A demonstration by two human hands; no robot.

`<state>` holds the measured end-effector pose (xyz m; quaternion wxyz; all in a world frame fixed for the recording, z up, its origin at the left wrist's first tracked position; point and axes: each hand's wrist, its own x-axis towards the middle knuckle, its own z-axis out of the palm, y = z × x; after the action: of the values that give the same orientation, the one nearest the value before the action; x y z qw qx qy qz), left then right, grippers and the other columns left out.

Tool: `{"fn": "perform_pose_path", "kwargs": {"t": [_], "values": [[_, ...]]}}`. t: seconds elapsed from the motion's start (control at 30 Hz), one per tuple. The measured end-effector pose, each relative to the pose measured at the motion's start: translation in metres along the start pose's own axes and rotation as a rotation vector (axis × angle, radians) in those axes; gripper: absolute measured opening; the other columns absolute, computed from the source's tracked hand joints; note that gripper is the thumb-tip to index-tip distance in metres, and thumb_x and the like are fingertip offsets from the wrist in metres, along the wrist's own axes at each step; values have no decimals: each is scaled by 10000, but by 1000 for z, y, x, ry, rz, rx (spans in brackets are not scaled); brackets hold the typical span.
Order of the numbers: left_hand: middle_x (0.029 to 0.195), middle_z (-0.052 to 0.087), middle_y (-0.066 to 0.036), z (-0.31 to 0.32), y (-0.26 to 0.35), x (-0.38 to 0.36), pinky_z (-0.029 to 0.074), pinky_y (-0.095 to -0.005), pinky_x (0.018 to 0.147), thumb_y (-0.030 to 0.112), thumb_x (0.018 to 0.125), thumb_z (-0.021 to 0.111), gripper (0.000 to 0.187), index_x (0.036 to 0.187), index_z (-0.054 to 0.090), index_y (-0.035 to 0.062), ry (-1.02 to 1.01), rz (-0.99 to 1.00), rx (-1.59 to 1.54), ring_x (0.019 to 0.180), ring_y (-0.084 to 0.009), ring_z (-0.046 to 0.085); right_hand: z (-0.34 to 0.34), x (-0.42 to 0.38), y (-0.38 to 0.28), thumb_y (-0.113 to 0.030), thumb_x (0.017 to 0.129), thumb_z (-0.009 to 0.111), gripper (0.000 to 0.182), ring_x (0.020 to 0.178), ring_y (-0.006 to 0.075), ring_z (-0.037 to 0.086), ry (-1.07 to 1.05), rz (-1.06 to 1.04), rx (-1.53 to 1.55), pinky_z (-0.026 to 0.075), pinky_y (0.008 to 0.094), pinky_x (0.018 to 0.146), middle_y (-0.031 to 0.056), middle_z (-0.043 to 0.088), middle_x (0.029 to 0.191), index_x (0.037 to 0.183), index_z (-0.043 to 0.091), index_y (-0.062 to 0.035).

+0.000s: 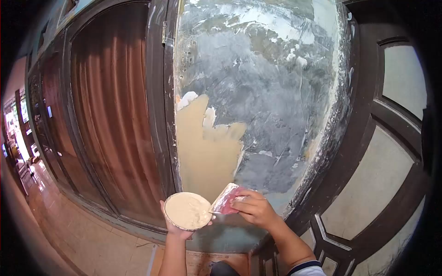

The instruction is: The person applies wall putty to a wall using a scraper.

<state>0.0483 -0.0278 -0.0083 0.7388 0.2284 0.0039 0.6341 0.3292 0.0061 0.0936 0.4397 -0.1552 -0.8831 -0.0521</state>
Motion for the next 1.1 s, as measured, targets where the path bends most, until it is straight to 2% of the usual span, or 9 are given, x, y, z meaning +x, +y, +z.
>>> {"fn": "perform_pose_path", "kwargs": {"t": [0.1, 0.37, 0.4, 0.43, 0.6, 0.73, 0.93, 1.0, 1.1], "values": [[1486, 529, -285, 2, -3, 6, 475, -845, 918, 973, 827, 366, 1148, 1537, 443, 74, -27, -33, -123, 1250, -579, 579, -6, 2, -2, -98, 785, 795, 315, 1148, 276, 686, -98, -63, -65, 570, 411, 895, 33, 753, 1100, 1099, 776, -112], [1499, 524, -262, 10, -10, 9, 475, -842, 915, 973, 833, 348, 1131, 1531, 452, 89, -44, -92, -155, 1269, -566, 569, -6, -5, -7, -70, 734, 828, 356, 1133, 292, 704, -95, -60, -68, 579, 418, 887, 15, 775, 1102, 1083, 792, -131], [1494, 529, -263, 8, -11, 10, 484, -837, 903, 968, 839, 346, 1124, 1528, 454, 87, -30, -80, -114, 1271, -564, 568, -7, -7, -6, -156, 816, 799, 292, 1166, 250, 674, -110, -65, -91, 561, 414, 903, 13, 744, 1097, 1105, 775, -133], [1494, 529, -263, 8, -12, 10, 484, -837, 903, 968, 839, 346, 1124, 1528, 454, 87, -30, -82, -114, 1271, -564, 568, -6, -8, -6, -156, 816, 799, 292, 1166, 250, 674, -110, -63, -91, 561, 414, 903, 13, 744, 1097, 1105, 775, -133], [1488, 536, -257, 12, -18, 10, 513, -821, 874, 969, 844, 329, 1125, 1527, 453, 83, 2, -64, -60, 1256, -548, 590, -3, -15, -6, -41, 743, 834, 348, 1123, 309, 706, -72, -30, 7, 571, 408, 934, 46, 779, 1090, 1086, 789, -82], [1486, 530, -272, 13, -23, 9, 521, -812, 874, 977, 836, 325, 1143, 1532, 440, 77, 2, -76, -82, 1239, -569, 590, 0, -20, -7, -28, 737, 836, 345, 1108, 315, 711, -44, -11, 19, 571, 404, 931, 52, 781, 1082, 1075, 792, -80], [1478, 525, -307, 12, -31, 12, 527, -800, 882, 992, 815, 332, 1193, 1557, 401, 59, -79, -74, -21, 1207, -603, 595, -3, -26, -4, -10, 723, 841, 324, 964, 291, 732, 52, 43, -53, 574, 395, 826, 51, 779, 974, 1035, 797, -83], [1485, 516, -320, 3, -35, 14, 526, -801, 880, 999, 806, 331, 1213, 1568, 389, 56, -104, -70, -56, 1195, -628, 591, 0, -32, 5, -73, 789, 822, 205, 884, 258, 722, 110, 110, -29, 563, 377, 731, 44, 769, 948, 987, 782, -105], [1487, 518, -317, 2, -42, 7, 526, -802, 877, 1003, 800, 331, 1213, 1570, 393, 68, -158, -80, -165, 1197, -642, 582, 6, -46, 30, -66, 825, 812, 149, 832, 267, 726, 128, 257, -67, 570, 372, 704, 72, 772, 931, 966, 783, -108]]}}
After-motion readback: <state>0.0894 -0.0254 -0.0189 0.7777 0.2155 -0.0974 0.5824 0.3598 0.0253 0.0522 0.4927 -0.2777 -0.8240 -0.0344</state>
